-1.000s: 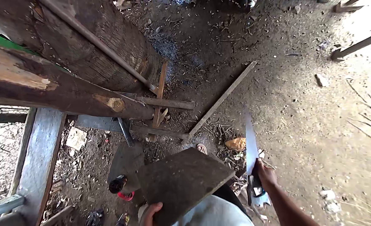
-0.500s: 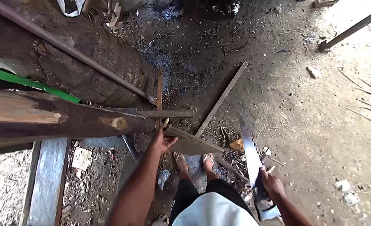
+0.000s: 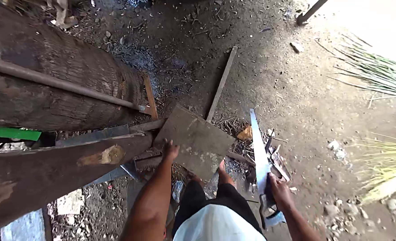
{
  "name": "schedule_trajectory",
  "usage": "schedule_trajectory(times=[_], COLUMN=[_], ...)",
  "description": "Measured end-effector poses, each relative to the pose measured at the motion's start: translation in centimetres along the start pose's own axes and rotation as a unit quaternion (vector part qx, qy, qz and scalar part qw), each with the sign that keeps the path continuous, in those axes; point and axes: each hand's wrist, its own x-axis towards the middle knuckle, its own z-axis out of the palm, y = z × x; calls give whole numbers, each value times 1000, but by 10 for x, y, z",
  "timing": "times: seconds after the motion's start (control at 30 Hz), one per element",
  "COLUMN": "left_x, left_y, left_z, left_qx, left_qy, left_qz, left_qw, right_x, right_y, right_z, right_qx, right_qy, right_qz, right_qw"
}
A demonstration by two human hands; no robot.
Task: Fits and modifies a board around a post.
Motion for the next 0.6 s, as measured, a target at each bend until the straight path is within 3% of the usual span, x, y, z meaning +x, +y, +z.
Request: schedule_trajectory(times=[0.1,0.17,0.23,0.3,0.37,0.47,0.53,0.6], left_x=[-41,-59,-69,-69,-58,-52,-56,-64], left_y=[-33,-54,-70,-73,-65,-54,-56,-55], left_z=[32,57,80,91,98,102,100,107], left_qx=[-60,-200,-413,-547,-599,-585,-594,-630], left_qy=[65,95,52,-14,-35,-80,-162,-191], left_qz=[-30,-103,-184,-223,-228,-231,-186,-143], left_qw=[996,970,890,807,767,774,766,739], right_x=[-6,-7,-7,-8,-8,-8,-7,-5], right_y=[-13,-27,-41,-55,-62,-57,-54,-50], right_z=[10,15,20,25,27,20,13,4], right_qx=[26,30,48,71,75,60,43,23], right_qy=[-3,-10,-16,-21,-24,-37,-44,-43], right_qz=[1,5,2,-17,-30,-46,-52,-49], right_qw=[1000,999,999,997,996,996,997,998])
